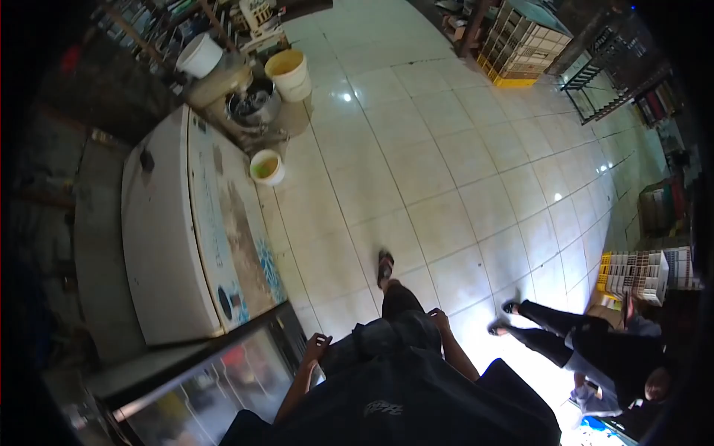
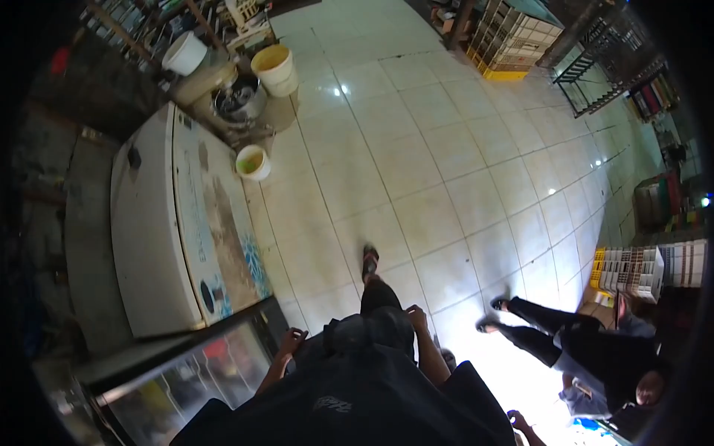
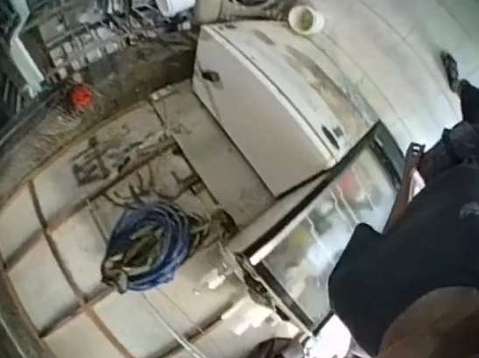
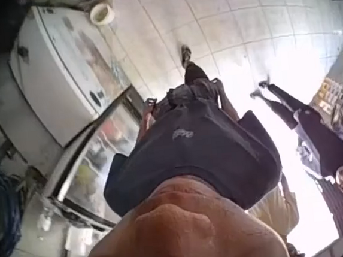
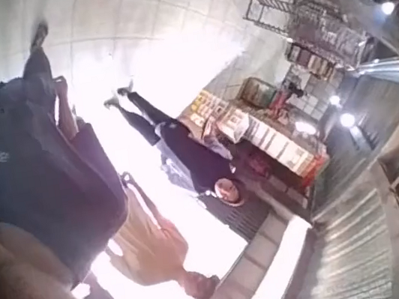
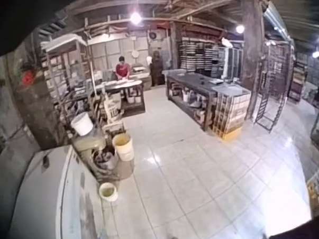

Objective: The recorder is shaping pieces of dough into balls on a stainless steel table in a bakery.

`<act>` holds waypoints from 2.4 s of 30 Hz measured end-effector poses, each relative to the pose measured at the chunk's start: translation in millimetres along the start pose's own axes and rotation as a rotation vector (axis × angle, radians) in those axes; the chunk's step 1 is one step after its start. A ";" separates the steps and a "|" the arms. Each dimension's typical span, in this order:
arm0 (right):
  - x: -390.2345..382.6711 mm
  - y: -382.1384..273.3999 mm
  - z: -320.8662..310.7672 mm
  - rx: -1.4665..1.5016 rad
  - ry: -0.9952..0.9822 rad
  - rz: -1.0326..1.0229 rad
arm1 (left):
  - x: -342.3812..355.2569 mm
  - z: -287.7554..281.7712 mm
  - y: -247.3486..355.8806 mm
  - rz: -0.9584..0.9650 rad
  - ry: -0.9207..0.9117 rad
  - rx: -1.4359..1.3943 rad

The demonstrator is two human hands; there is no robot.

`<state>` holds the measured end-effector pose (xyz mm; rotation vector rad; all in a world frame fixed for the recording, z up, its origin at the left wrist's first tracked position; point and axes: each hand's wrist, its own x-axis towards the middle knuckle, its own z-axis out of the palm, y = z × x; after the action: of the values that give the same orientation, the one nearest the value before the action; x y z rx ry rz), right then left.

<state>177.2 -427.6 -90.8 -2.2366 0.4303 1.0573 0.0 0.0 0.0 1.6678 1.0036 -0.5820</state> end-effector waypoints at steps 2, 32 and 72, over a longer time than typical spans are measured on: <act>1.1 -48.8 -22.4 -0.064 -0.086 -0.029 | 0.9 -0.7 15.2 -0.149 -0.154 -0.156; 576.1 -908.4 -419.5 0.148 0.450 -0.232 | 690.4 -202.0 928.3 0.224 0.195 0.254; 1484.3 -1800.6 -1082.4 0.130 -0.586 -0.281 | 1480.1 -347.7 1932.8 0.268 -0.178 -0.485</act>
<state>2675.3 180.5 -8.8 -1.7019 -0.0659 1.4072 2375.4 636.0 -18.3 1.2637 0.7064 -0.2732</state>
